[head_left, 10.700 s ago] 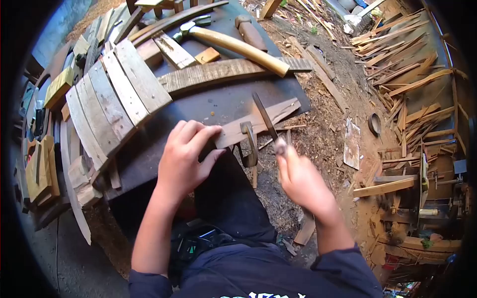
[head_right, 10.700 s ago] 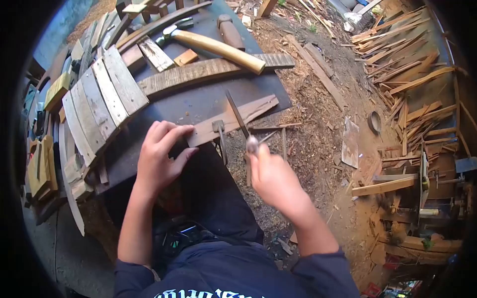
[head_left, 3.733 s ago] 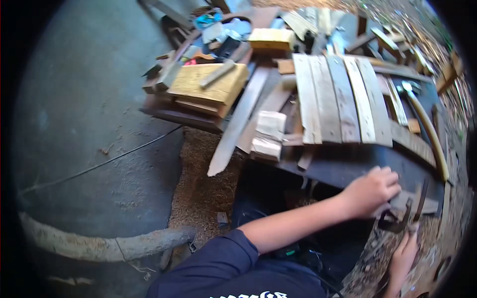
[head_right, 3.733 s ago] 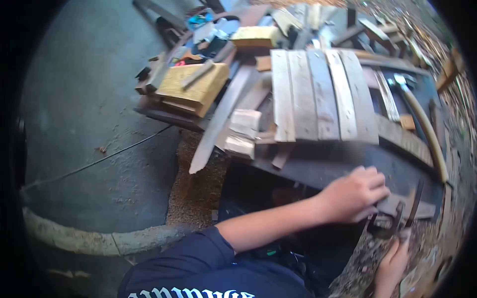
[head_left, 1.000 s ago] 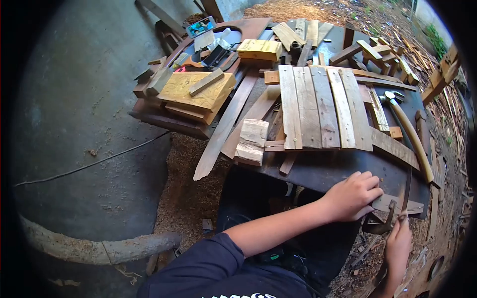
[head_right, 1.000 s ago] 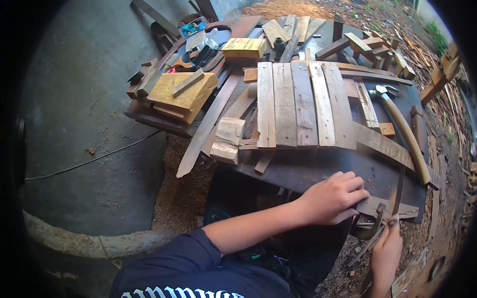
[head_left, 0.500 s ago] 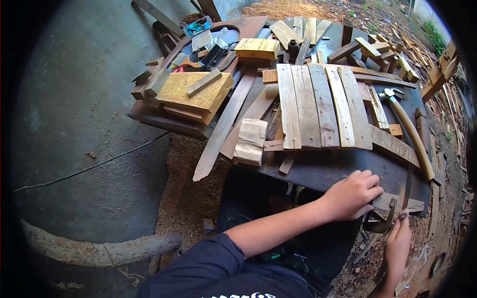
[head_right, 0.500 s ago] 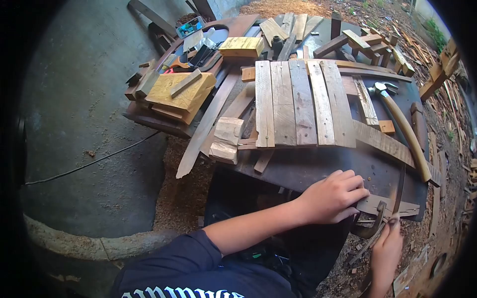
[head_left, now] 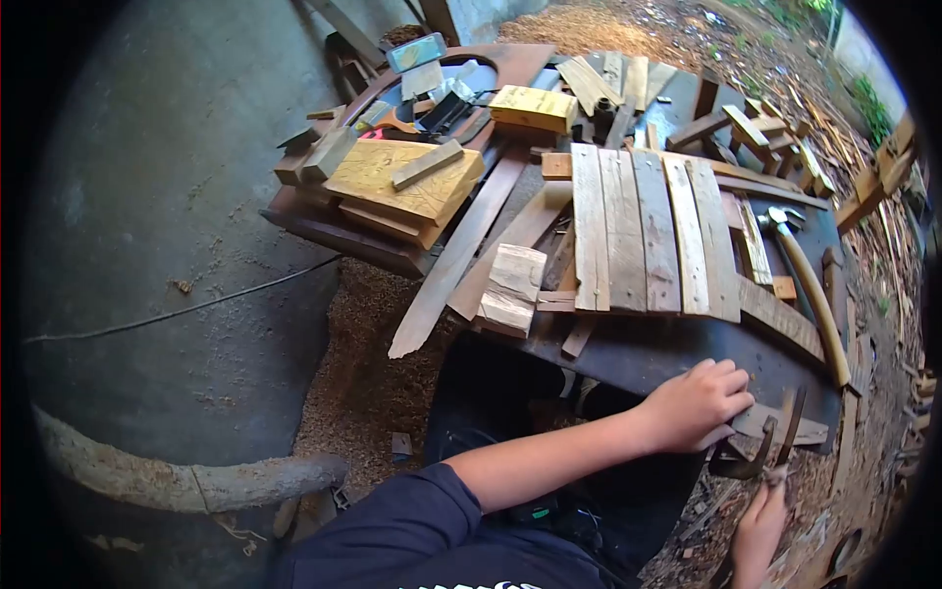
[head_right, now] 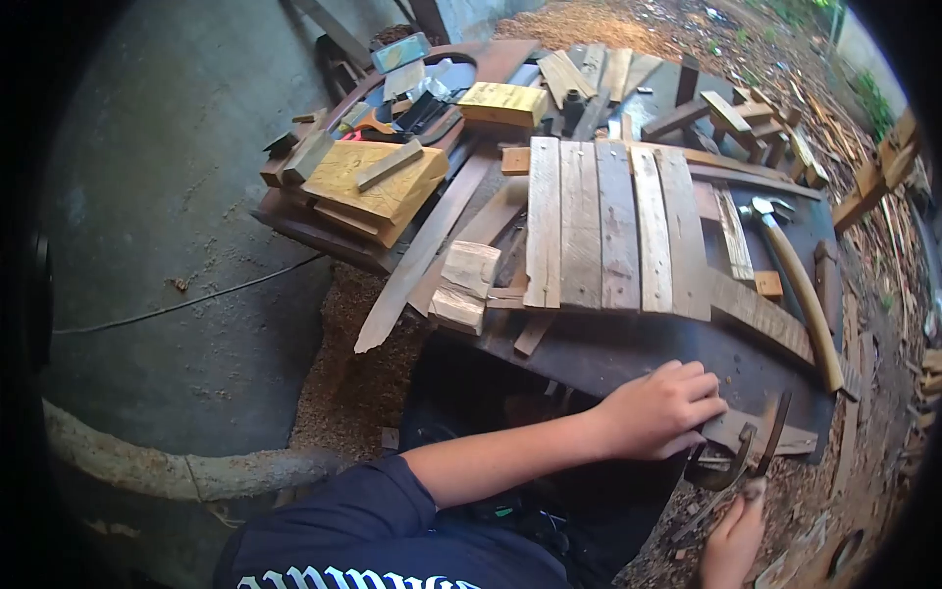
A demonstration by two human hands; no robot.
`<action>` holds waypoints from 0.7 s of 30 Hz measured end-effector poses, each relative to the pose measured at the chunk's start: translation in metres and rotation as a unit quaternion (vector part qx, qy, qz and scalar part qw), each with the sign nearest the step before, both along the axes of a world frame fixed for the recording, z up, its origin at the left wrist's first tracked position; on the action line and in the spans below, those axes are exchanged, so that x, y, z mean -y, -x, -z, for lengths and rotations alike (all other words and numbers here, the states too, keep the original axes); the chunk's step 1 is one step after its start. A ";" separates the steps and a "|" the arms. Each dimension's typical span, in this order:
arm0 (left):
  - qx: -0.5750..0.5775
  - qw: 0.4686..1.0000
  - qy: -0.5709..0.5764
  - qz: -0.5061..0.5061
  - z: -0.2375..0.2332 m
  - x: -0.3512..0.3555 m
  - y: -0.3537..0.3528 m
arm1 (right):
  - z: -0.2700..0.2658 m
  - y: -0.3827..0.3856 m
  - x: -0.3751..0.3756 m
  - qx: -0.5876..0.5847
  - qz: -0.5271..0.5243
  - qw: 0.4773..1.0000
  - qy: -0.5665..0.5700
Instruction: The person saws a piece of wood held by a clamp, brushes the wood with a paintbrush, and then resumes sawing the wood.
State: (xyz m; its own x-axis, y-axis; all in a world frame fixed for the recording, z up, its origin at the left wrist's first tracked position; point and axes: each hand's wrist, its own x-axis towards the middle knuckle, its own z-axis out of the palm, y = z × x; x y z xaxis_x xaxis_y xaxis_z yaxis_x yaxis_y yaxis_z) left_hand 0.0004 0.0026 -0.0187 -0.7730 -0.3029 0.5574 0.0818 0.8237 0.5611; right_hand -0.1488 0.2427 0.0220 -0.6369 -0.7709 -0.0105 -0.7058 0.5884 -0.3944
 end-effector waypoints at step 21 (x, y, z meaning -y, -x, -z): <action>0.006 1.000 -0.012 0.001 -0.001 -0.002 0.000 | 0.011 0.033 0.019 0.022 -0.008 1.000 0.001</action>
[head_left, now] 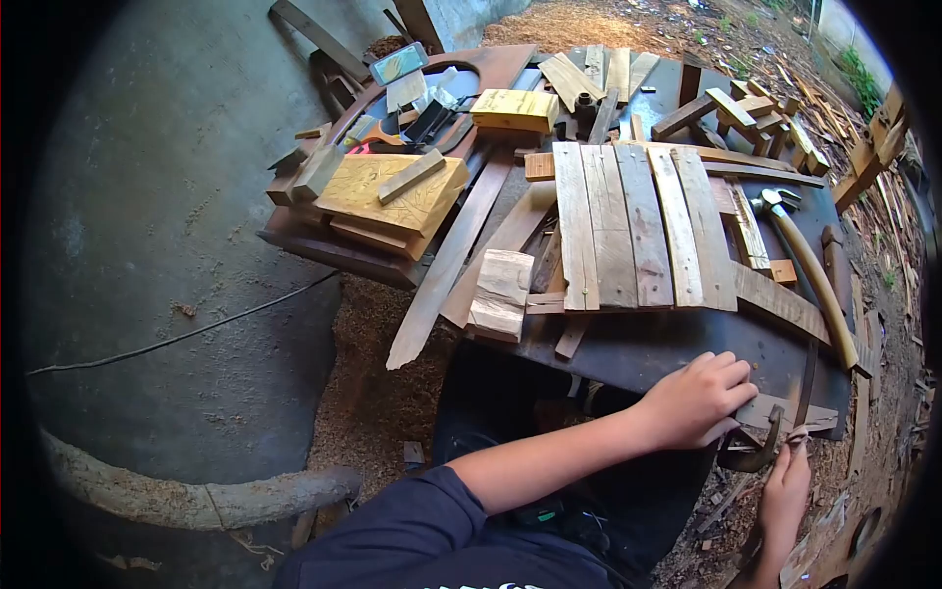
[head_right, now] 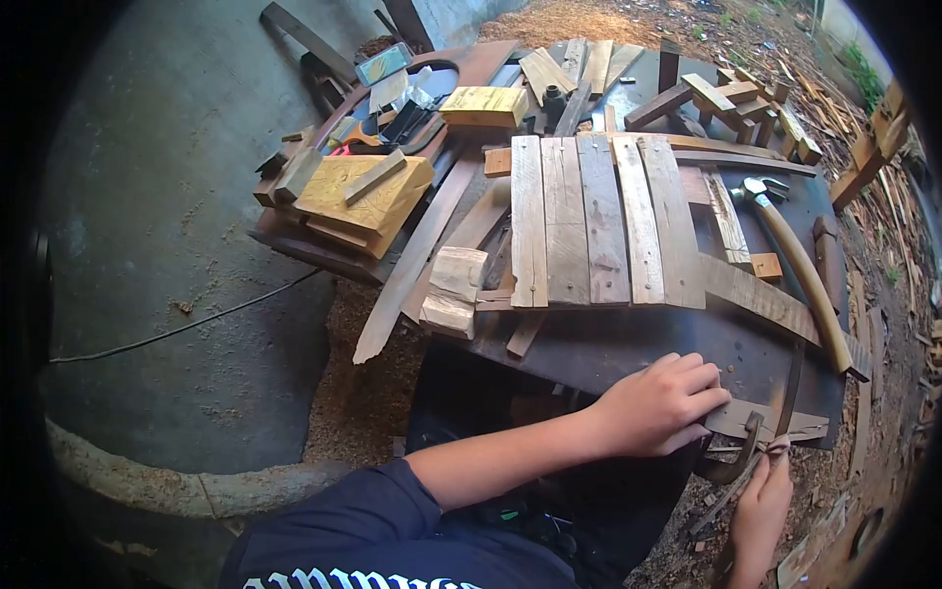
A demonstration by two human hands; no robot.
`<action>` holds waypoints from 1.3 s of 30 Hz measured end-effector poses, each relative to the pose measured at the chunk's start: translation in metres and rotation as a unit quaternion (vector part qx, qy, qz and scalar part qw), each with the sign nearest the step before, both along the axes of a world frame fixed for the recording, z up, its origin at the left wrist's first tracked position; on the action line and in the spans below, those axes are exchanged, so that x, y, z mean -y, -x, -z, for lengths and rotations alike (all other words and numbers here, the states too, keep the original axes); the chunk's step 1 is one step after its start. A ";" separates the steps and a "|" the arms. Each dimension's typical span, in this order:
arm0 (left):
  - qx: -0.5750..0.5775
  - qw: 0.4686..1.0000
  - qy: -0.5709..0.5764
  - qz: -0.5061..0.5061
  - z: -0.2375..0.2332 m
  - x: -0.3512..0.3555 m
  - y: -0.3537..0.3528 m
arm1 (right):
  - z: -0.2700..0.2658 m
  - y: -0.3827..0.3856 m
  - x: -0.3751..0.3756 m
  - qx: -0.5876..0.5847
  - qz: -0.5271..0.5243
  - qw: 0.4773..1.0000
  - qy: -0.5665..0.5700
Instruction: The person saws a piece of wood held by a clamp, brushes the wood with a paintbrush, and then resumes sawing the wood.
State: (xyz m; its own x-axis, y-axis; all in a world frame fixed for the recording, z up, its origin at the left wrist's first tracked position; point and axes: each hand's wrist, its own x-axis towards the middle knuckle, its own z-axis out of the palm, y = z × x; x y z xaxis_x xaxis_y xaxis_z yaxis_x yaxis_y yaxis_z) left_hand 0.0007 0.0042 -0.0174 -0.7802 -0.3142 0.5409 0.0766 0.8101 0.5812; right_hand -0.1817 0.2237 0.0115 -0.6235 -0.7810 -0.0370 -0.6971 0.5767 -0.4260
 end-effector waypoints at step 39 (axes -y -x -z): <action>0.017 1.000 0.009 -0.003 0.000 -0.002 0.001 | -0.019 -0.075 -0.018 0.021 0.103 0.993 -0.056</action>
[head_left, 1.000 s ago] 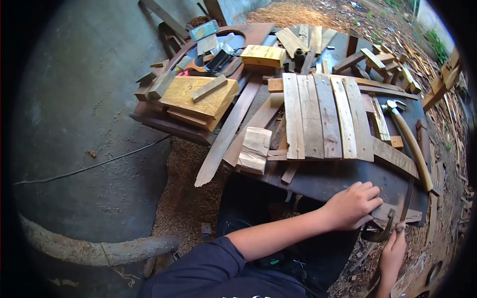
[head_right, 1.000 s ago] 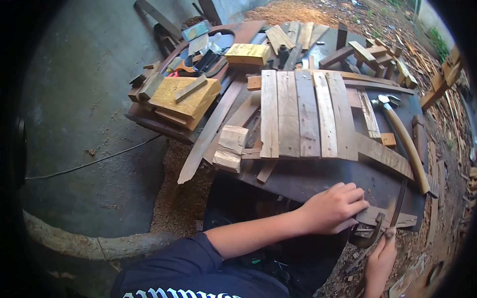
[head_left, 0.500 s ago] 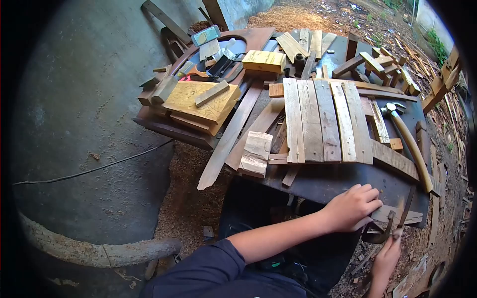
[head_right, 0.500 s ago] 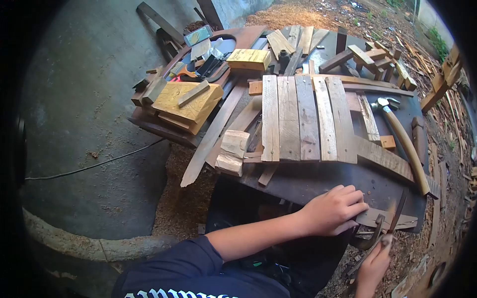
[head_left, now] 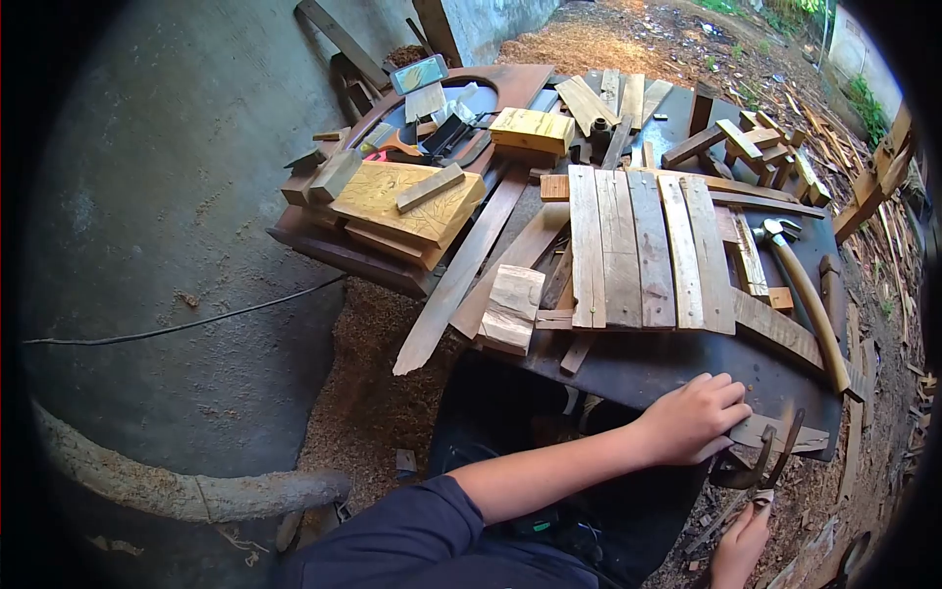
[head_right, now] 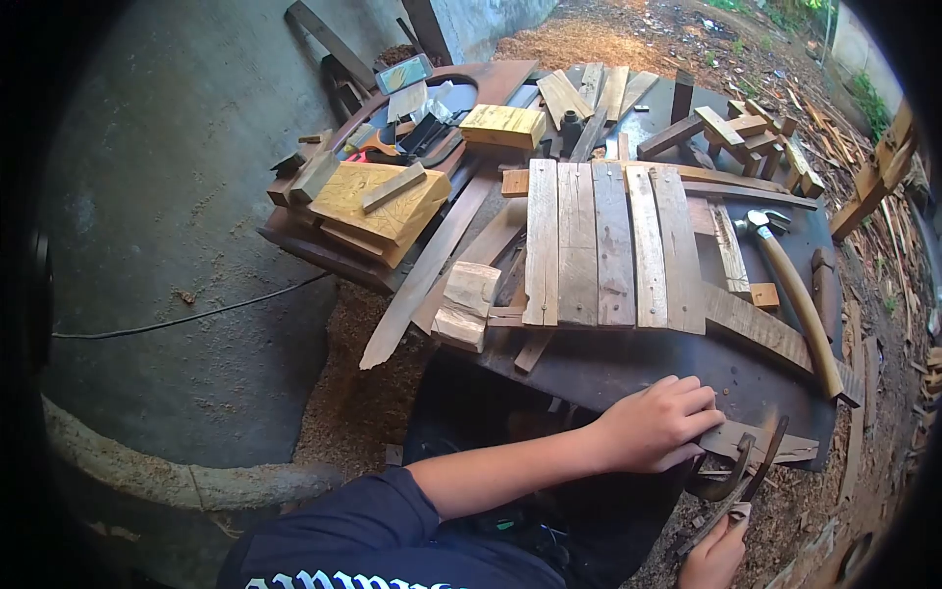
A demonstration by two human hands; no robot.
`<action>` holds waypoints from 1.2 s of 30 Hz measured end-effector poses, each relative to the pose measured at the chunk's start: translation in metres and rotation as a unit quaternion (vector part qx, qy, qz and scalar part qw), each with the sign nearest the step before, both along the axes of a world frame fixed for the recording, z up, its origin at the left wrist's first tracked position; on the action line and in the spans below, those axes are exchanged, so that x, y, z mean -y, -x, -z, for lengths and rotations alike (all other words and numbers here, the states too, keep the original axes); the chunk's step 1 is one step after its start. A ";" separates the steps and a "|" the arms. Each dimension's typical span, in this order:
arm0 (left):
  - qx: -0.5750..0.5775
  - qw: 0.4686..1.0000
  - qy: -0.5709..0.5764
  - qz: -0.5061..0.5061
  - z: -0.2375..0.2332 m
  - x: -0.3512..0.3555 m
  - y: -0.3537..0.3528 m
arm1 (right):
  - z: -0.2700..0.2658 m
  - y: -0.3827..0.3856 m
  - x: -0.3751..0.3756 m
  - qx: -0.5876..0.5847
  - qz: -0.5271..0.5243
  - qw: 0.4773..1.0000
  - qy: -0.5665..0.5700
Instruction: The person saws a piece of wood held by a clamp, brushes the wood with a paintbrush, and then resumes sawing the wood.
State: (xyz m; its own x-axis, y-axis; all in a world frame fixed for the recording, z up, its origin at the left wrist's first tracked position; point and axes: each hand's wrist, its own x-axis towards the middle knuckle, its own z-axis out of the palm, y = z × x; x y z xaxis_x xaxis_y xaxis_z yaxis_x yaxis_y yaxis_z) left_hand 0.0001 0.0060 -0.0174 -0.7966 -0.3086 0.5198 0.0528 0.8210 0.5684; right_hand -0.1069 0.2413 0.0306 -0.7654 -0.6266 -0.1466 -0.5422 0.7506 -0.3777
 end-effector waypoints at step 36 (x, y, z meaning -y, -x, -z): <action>-0.009 1.000 0.003 0.001 0.004 0.001 0.002 | -0.011 -0.003 0.007 0.033 0.004 0.999 -0.008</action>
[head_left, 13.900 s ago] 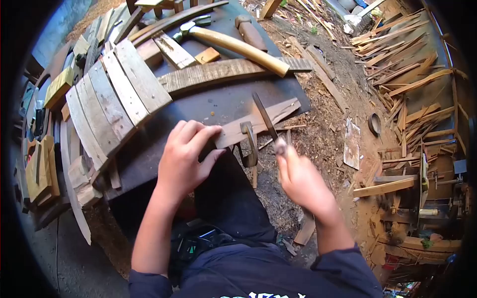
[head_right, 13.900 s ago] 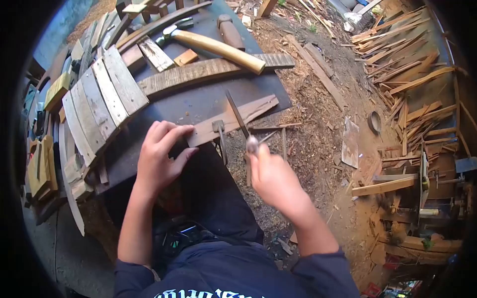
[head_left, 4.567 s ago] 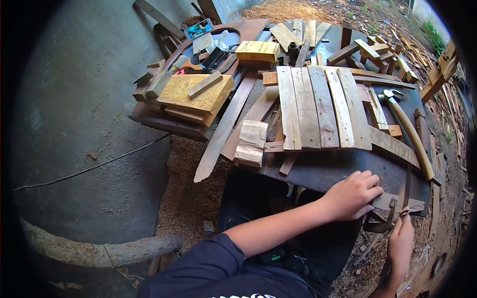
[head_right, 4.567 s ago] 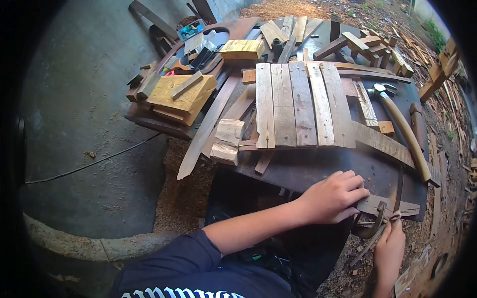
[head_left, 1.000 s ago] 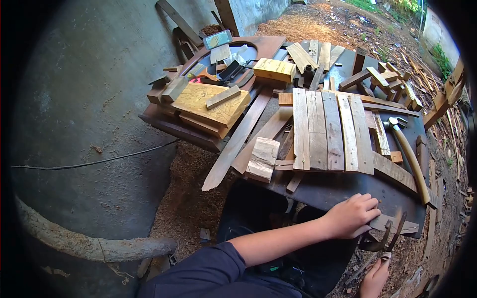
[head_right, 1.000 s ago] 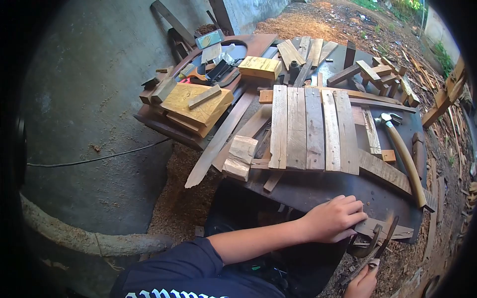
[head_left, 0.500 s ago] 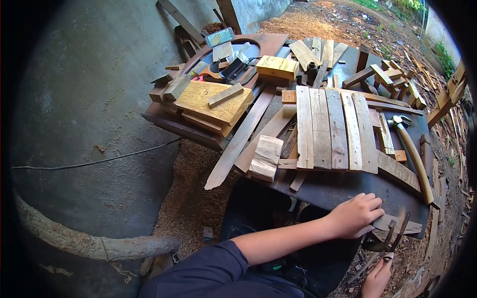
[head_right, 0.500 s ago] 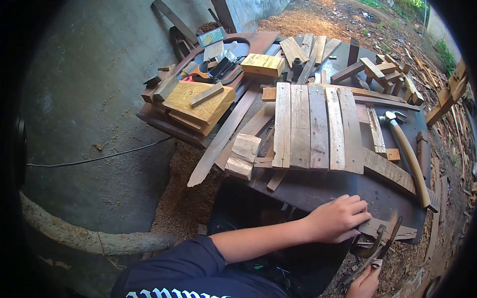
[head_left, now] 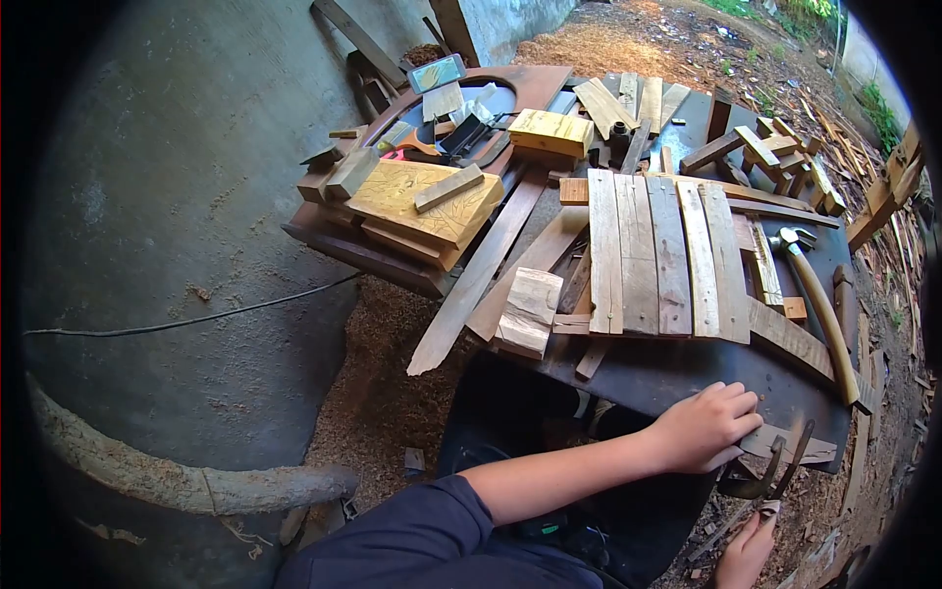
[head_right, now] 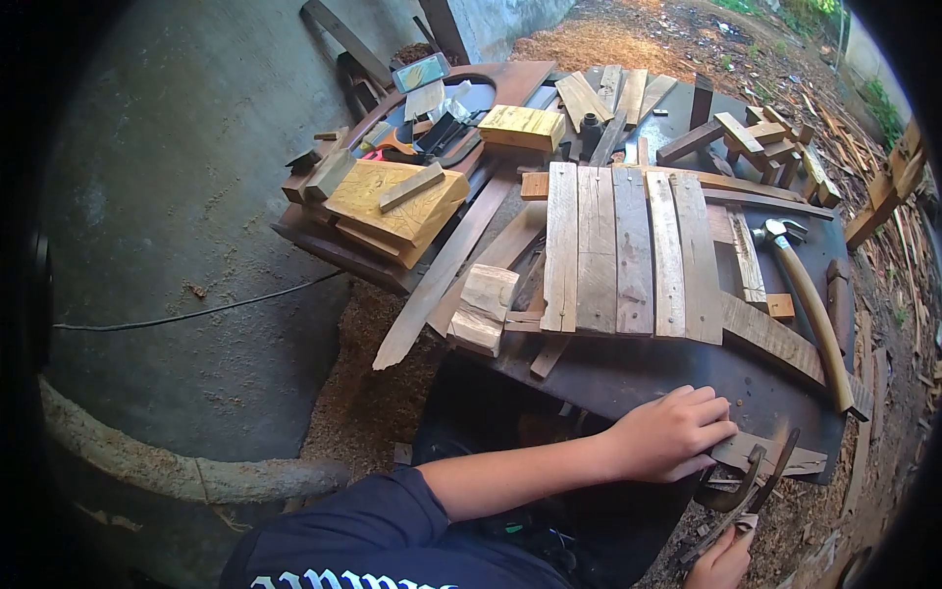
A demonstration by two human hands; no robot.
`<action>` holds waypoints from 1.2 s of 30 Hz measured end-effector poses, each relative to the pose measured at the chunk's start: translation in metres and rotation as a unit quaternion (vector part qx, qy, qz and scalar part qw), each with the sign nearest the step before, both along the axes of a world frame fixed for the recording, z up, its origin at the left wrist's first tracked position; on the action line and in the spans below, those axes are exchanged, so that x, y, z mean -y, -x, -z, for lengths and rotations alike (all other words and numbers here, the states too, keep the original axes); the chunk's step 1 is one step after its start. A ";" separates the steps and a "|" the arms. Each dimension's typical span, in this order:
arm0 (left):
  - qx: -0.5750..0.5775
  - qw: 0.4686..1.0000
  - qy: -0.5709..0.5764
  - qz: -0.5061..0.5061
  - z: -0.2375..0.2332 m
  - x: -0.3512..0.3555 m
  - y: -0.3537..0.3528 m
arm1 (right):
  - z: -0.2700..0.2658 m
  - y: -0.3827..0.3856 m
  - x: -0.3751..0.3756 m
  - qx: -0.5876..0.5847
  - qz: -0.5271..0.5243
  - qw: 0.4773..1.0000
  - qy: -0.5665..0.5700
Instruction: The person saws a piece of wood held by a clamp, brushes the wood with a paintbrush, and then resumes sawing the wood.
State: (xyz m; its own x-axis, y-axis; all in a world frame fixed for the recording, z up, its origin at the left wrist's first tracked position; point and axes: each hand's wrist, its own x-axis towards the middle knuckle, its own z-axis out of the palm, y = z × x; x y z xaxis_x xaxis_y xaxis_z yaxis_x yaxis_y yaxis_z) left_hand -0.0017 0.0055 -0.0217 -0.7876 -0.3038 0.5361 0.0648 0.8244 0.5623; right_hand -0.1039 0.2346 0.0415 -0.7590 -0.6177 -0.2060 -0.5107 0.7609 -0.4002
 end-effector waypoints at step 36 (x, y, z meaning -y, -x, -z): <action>-0.010 1.000 0.001 -0.001 0.000 -0.001 0.001 | 0.003 0.003 0.000 -0.010 -0.004 1.000 -0.017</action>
